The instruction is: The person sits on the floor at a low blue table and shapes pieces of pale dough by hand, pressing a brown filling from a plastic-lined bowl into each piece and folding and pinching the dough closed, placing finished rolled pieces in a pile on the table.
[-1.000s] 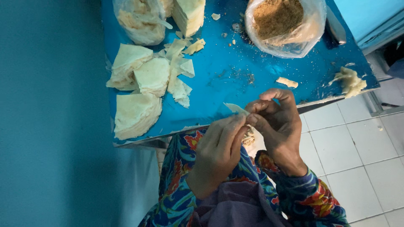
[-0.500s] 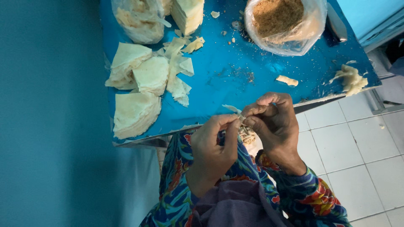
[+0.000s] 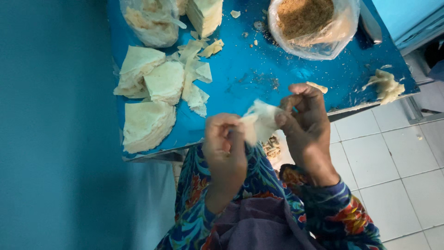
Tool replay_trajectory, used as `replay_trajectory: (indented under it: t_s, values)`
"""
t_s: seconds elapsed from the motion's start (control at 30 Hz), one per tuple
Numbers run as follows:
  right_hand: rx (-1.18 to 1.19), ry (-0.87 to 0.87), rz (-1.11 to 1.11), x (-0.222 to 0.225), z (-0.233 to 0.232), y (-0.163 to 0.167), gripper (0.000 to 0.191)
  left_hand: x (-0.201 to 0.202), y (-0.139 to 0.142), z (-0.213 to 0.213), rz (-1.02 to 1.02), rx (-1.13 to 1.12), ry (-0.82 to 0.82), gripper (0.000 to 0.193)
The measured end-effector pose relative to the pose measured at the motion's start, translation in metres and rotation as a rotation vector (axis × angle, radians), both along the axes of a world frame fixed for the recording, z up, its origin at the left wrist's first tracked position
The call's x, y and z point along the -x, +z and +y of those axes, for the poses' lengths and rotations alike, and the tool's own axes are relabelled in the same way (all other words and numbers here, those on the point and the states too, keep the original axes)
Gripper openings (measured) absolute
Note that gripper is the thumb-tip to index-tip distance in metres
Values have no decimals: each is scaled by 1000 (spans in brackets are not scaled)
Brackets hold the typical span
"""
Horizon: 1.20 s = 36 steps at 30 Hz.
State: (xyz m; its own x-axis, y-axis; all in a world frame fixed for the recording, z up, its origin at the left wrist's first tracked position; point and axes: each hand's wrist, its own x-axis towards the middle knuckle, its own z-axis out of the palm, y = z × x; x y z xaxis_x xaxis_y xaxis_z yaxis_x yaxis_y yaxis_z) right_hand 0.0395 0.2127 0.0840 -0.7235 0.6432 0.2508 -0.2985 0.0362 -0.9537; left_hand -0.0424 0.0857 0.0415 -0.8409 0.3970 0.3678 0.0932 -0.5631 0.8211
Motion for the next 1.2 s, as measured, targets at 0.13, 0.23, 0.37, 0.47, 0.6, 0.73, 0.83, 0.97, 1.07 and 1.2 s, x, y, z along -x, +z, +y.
replay_trajectory:
  t_s: [0.13, 0.23, 0.37, 0.47, 0.6, 0.73, 0.83, 0.97, 1.07, 1.2]
  values:
    - [314, 141, 106, 2, 11, -1, 44, 9, -10, 3, -148, -150, 62, 14]
    - [373, 184, 76, 4, 21, -3, 46, 12, -10, 2, -251, -242, 23, 11]
    - [377, 218, 67, 5, 37, -5, 47, 19, -7, -5, -278, -273, 25, 11]
    - [347, 249, 49, 4, 51, 1, 45, 29, -5, -11, -219, -206, 64, 10]
    - [148, 283, -128, 6, 68, 24, 42, 48, -2, -19, 117, 12, 234, 6]
    - [-169, 436, -372, 19, 75, 52, 37, 57, 8, -31, -3, 56, 87, 13]
    - [-353, 449, -505, 38, 72, 60, 35, 61, 18, -32, 28, 119, 23, 14]
    - [-432, 380, -409, 40, 70, 63, 40, 66, 26, -31, 104, 207, 31, 16]
    - [-467, 312, -404, 30, 70, 64, 43, 68, 28, -25, 65, 147, -59, 16]
    - [-439, 293, -419, 28, 69, 63, 43, 80, 36, -21, 296, 401, 61, 16]
